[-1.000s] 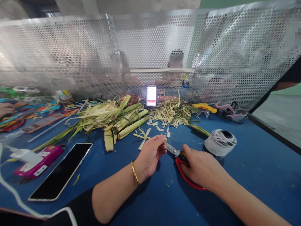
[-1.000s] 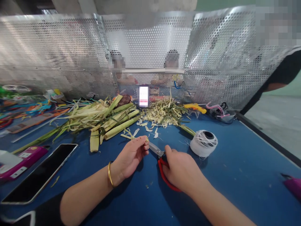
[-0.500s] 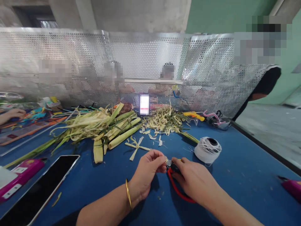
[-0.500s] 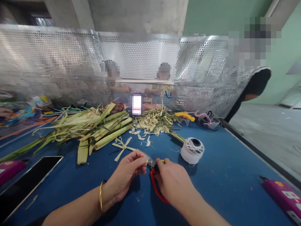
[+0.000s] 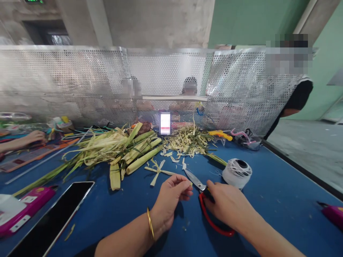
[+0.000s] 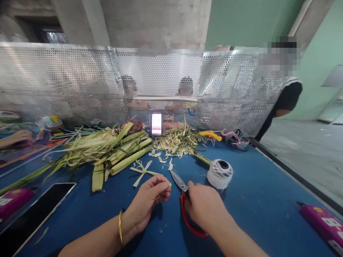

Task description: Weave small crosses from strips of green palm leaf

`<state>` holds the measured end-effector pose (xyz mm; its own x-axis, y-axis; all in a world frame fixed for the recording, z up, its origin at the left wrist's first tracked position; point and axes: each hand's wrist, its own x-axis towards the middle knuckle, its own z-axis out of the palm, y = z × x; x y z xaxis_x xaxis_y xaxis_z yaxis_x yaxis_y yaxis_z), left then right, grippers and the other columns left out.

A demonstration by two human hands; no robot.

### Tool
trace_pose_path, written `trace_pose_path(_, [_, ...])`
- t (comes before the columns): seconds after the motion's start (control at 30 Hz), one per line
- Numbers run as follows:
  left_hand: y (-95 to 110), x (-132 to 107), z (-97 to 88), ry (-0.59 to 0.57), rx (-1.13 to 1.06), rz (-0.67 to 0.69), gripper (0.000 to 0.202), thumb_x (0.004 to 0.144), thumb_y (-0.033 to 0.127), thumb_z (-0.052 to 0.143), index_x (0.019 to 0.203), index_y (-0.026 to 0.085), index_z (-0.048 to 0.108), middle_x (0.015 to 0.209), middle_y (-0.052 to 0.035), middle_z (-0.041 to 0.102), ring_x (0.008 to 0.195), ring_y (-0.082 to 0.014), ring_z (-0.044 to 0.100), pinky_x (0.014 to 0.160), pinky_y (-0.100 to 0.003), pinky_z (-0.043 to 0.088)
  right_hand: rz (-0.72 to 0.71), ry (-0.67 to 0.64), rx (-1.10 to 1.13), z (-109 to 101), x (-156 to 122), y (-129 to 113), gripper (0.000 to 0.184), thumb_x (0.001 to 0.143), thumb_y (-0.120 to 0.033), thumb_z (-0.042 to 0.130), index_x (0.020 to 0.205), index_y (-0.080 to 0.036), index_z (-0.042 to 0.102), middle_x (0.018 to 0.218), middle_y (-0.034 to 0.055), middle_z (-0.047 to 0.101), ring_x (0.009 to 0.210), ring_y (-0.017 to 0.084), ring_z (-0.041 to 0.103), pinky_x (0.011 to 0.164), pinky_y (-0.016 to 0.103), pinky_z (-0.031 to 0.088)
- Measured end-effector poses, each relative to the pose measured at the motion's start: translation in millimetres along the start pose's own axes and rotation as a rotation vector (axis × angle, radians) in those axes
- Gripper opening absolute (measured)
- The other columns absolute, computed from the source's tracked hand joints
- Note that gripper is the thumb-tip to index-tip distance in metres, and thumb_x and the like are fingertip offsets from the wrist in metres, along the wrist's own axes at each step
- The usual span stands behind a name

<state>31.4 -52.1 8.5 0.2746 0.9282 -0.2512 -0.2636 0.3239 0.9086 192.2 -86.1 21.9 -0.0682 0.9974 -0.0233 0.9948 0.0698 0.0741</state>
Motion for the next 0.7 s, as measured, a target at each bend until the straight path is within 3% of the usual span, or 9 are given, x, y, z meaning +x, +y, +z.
trace_pose_path(0.1, [-1.7, 0.8, -1.5, -0.011, -0.009, -0.016, 0.018, 0.067, 0.026, 0.068, 0.075, 0.016, 0.056, 0.066, -0.0006, 0.061, 0.060, -0.0098, 0.056, 0.057, -0.020, 0.042, -0.005, -0.017, -0.002, -3.1, 3.1, 4.8, 0.020, 0.086, -0.029, 0.051, 0.081, -0.016, 0.066, 0.082, 0.0120, 0.068, 0.072, 0.025, 0.067, 0.052, 0.028, 0.034])
trace_pose_path(0.17, [-3.4, 1.5, -2.4, -0.029, -0.010, -0.019, 0.020, 0.067, 0.028, 0.068, 0.076, 0.016, 0.056, 0.067, -0.0005, 0.061, 0.062, -0.0101, 0.056, 0.056, -0.020, 0.041, -0.015, 0.040, 0.093, -4.1, 5.5, 6.2, 0.024, 0.088, -0.027, 0.048, 0.081, -0.017, 0.067, 0.083, 0.0105, 0.067, 0.074, 0.023, 0.066, 0.057, 0.028, 0.038])
trace_pose_path(0.3, [-5.9, 0.8, -2.3, -0.078, 0.037, 0.025, 0.020, 0.066, 0.030, 0.068, 0.074, 0.016, 0.056, 0.068, 0.0010, 0.057, 0.063, -0.0090, 0.052, 0.056, -0.019, 0.039, -0.078, 0.161, 0.643, -0.2, 9.2, -0.3, 0.017, 0.086, -0.031, 0.053, 0.091, -0.021, 0.066, 0.083, 0.0026, 0.067, 0.074, 0.017, 0.062, 0.064, 0.026, 0.042])
trace_pose_path(0.4, [-6.3, -0.6, -1.5, -0.105, 0.086, 0.068, 0.018, 0.068, 0.030, 0.067, 0.072, 0.016, 0.056, 0.069, 0.0019, 0.054, 0.063, -0.0082, 0.048, 0.056, -0.018, 0.039, -0.068, 0.164, 0.881, 7.1, 10.5, -8.7, 0.015, 0.082, -0.034, 0.058, 0.078, -0.020, 0.061, 0.066, -0.0024, 0.061, 0.061, 0.013, 0.054, 0.057, 0.023, 0.039])
trace_pose_path(0.5, [-6.1, 0.9, -2.3, -0.125, 0.135, 0.050, 0.014, 0.071, 0.027, 0.063, 0.073, 0.015, 0.056, 0.069, 0.0017, 0.053, 0.064, -0.0090, 0.048, 0.056, -0.019, 0.039, -0.116, 0.185, 0.881, 13.8, 10.6, -13.5, 0.019, 0.084, -0.028, 0.054, 0.068, -0.019, 0.057, 0.059, -0.0038, 0.055, 0.057, 0.012, 0.049, 0.055, 0.023, 0.036])
trace_pose_path(0.7, [-4.1, 10.5, -8.2, -0.152, 0.306, 0.011, 0.007, 0.074, 0.022, 0.056, 0.073, 0.014, 0.055, 0.064, 0.0015, 0.053, 0.059, -0.0097, 0.048, 0.055, -0.021, 0.041, -0.276, 0.201, 0.770, 13.6, 12.7, -9.0, 0.014, 0.086, -0.020, 0.052, 0.074, -0.019, 0.060, 0.069, -0.0013, 0.060, 0.065, 0.013, 0.055, 0.060, 0.022, 0.040])
